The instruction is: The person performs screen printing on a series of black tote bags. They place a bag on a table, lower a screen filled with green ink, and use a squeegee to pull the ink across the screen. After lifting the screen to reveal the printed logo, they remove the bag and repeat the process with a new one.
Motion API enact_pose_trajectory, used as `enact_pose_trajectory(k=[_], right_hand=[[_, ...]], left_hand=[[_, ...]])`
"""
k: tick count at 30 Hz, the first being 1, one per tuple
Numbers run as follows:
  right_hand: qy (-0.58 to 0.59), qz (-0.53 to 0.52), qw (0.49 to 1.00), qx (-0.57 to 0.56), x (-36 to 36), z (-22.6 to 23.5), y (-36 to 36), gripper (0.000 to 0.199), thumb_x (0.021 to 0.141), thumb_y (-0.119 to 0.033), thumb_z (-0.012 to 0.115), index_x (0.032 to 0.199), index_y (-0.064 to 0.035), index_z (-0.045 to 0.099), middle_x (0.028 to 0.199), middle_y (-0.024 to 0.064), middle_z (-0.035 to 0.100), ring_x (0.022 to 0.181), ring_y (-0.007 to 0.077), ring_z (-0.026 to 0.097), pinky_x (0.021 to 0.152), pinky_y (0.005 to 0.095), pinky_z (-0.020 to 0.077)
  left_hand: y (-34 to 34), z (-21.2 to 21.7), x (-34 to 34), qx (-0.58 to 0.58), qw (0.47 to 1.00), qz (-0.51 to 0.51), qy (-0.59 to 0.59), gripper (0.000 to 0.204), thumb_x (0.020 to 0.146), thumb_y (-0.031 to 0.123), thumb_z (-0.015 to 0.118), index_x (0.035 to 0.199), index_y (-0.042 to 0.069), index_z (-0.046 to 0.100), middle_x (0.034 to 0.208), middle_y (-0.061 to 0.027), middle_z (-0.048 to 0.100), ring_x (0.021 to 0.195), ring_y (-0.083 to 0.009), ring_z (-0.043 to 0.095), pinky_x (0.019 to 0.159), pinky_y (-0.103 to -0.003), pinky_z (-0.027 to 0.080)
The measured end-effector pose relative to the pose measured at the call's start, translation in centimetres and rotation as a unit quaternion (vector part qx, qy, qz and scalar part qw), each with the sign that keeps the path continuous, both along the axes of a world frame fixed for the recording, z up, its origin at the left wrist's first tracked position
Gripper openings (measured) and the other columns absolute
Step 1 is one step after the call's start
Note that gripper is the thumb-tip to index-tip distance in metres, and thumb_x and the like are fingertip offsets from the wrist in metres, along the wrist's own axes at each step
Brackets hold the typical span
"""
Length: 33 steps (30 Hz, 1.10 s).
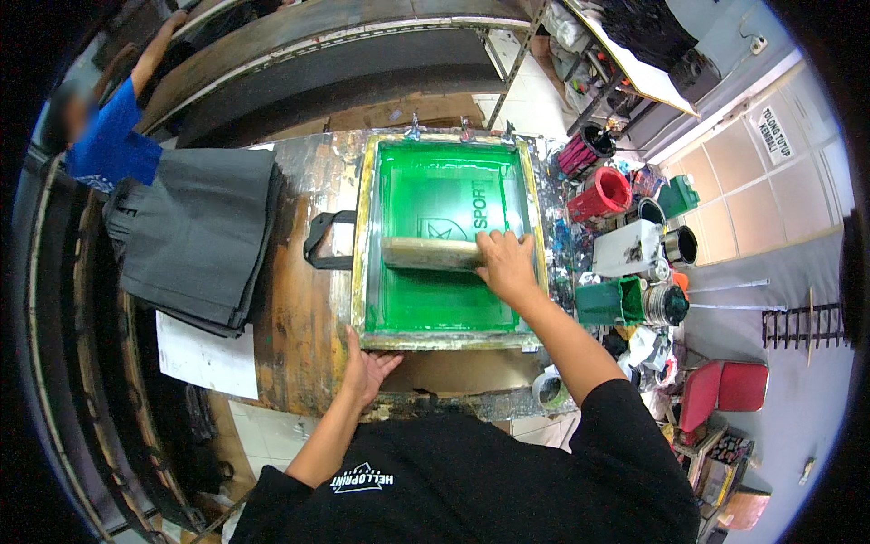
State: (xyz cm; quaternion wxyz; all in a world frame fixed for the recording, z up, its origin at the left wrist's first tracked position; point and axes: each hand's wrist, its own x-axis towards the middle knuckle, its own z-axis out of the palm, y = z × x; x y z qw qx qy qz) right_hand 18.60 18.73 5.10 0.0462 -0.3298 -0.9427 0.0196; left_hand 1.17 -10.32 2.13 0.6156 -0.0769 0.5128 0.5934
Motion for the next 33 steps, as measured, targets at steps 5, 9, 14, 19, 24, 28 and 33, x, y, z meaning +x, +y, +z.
enact_pose_trajectory(k=[5, 9, 14, 19, 24, 28, 33], right_hand=[[-0.009, -0.006, 0.999, 0.038, -4.5, -1.8, 8.6, 0.067, 0.07, -0.033, 0.089, 0.124, -0.016, 0.054, 0.108, 0.0045, 0.063, 0.107, 0.0281, 0.06, 0.092, 0.0557, 0.0373], [-0.004, -0.008, 0.999, 0.036, -8.4, -2.7, 15.5, 0.068, 0.07, -0.036, 0.09, 0.124, -0.0161, 0.054, 0.112, 0.0054, 0.065, 0.111, 0.0282, 0.061, 0.093, 0.0594, 0.0369], [-0.028, 0.011, 0.999, 0.025, -11.0, -3.3, 21.4, 0.068, 0.072, -0.038, 0.089, 0.125, -0.0156, 0.055, 0.117, 0.0062, 0.067, 0.114, 0.0293, 0.061, 0.093, 0.0615, 0.0369], [-0.056, 0.014, 0.998, -0.038, -11.4, -2.2, 22.6, 0.066, 0.073, -0.038, 0.089, 0.125, -0.0148, 0.055, 0.123, 0.0074, 0.067, 0.118, 0.0302, 0.06, 0.093, 0.0592, 0.0373], [0.024, 0.0, 1.0, -0.004, -10.2, -0.7, 20.1, 0.067, 0.072, -0.027, 0.089, 0.13, -0.0171, 0.056, 0.12, 0.0073, 0.064, 0.121, 0.0293, 0.057, 0.1, 0.0629, 0.0364], [0.056, -0.01, 0.995, 0.086, -9.4, -1.8, 18.4, 0.067, 0.07, -0.024, 0.088, 0.128, -0.0168, 0.057, 0.114, 0.0056, 0.063, 0.115, 0.0268, 0.058, 0.098, 0.0581, 0.0384], [0.039, -0.029, 0.994, 0.1, -9.5, -2.9, 18.3, 0.064, 0.07, -0.023, 0.087, 0.127, -0.0186, 0.058, 0.114, 0.0032, 0.062, 0.112, 0.0246, 0.058, 0.097, 0.0548, 0.0385]], left_hand=[[-0.4, -0.2, -0.2, 0.007, 1.0, -0.02, -0.017, 0.112, 0.091, 0.086, 0.032, 0.163, 0.004, 0.003, 0.163, -0.0299, 0.02, 0.149, -0.0462, 0.029, 0.119, -0.052, 0.036], [-0.6, -0.4, -0.2, -0.015, 1.0, 0.004, -0.027, 0.105, 0.096, 0.081, 0.031, 0.161, 0.002, 0.009, 0.159, -0.0288, 0.031, 0.144, -0.0419, 0.041, 0.116, -0.05, 0.041], [-0.2, -1.3, -0.6, -0.017, 0.999, -0.003, -0.037, 0.104, 0.096, 0.081, 0.031, 0.161, 0.001, 0.012, 0.158, -0.0282, 0.033, 0.143, -0.0412, 0.042, 0.116, -0.05, 0.041], [0.1, -2.7, -0.7, -0.092, 0.995, 0.002, -0.032, 0.109, 0.092, 0.086, 0.031, 0.156, -0.001, 0.028, 0.152, -0.0307, 0.043, 0.138, -0.0426, 0.049, 0.111, -0.053, 0.046], [-0.3, -2.1, -5.6, -0.143, 0.929, -0.342, -0.01, 0.098, 0.094, 0.084, 0.031, 0.106, -0.008, 0.065, 0.095, -0.0244, 0.073, 0.089, -0.0291, 0.074, 0.078, -0.042, 0.062], [6.0, 0.6, -8.2, -0.019, 0.804, -0.326, 0.498, 0.055, 0.098, 0.053, 0.065, 0.089, -0.001, 0.072, 0.07, -0.0088, 0.069, 0.061, -0.0207, 0.065, 0.056, -0.036, 0.051], [20.7, 4.9, -12.8, 0.124, 0.545, -0.15, 0.815, 0.047, 0.089, 0.045, 0.076, 0.107, 0.003, 0.068, 0.102, -0.0161, 0.066, 0.101, -0.033, 0.061, 0.087, -0.044, 0.047]])
